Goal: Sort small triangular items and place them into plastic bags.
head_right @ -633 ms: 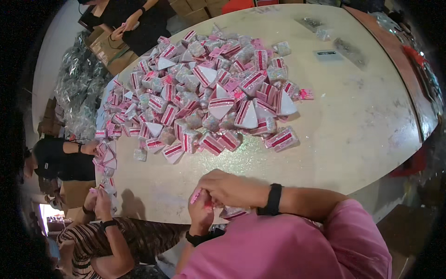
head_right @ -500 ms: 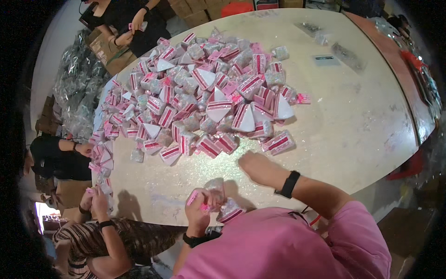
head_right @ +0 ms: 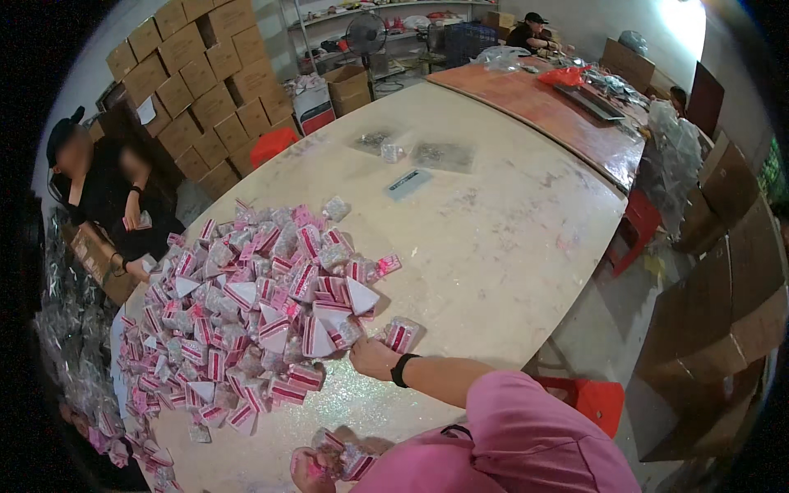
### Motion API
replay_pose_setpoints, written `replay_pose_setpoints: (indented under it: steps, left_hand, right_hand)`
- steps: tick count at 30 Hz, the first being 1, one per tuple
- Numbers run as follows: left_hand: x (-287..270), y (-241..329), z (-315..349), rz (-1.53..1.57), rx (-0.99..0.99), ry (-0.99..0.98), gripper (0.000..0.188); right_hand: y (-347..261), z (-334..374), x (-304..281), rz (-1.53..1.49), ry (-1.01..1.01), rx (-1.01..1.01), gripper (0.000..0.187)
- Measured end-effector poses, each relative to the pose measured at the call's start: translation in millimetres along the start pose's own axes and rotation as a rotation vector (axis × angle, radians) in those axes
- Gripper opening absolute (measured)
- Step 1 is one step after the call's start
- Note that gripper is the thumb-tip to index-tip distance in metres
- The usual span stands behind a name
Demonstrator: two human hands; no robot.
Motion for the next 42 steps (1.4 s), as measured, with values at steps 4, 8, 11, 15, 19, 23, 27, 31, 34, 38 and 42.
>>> replay_pose_setpoints:
  steps: [4,8,11,15,19,23,27,31,34,38,42]
  left_hand:
    - [5,24,5,-1.172,0.61,-0.002,0.016]
    - [-6,15,4,-0.239,0.264,0.073,0.03]
    - [9,23,-1,-0.176,0.219,0.168,0.059]
    - [-15,27,-11,-0.193,0.24,0.164,0.069]
    - [-20,36,-19,-0.058,0.171,0.134,0.072]
    - [20,76,-20,-0.064,0.244,0.082,0.073]
    - [30,78,-16,0.036,0.269,0.011,0.074]
    - [35,65,-6,0.157,0.176,0.0,0.078]
    - [30,52,-3,0.256,0.111,0.074,0.082]
    - [29,46,1,0.119,0.217,0.019,0.076]
    - [23,47,3,-0.101,0.124,-0.033,0.052]
  right_hand:
    - [-4,-3,-4,0.045,0.005,-0.051,0.016]
    - [11,-6,-3,-0.267,0.036,0.022,0.011]
    - [40,1,-31,-0.585,0.151,0.135,0.024]
    - [51,1,-90,-0.924,0.201,0.271,0.009]
    - [25,8,-157,-0.862,0.2,-0.083,0.01]
    - [-20,-4,-207,-0.982,0.103,-0.457,0.012]
    - [-76,-34,-226,-1.19,0.224,-0.578,0.014]
    - [-103,-58,-192,-1.254,0.464,-0.441,0.016]
    - [-111,-60,-182,-1.29,0.423,-0.352,0.014]
    - [-118,-64,-175,-1.284,0.336,-0.303,0.011]
    - [-123,-69,-149,-1.493,0.265,-0.331,0.007]
Point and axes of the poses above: each hand's wrist, its own z-axis away from the middle knuckle, its own x-axis out of the palm, y = z × x, the point moved 2 cm from there along -z, towards the middle knuckle, and after that the axes turned 4 degrees about -x, right-handed, at the moved point
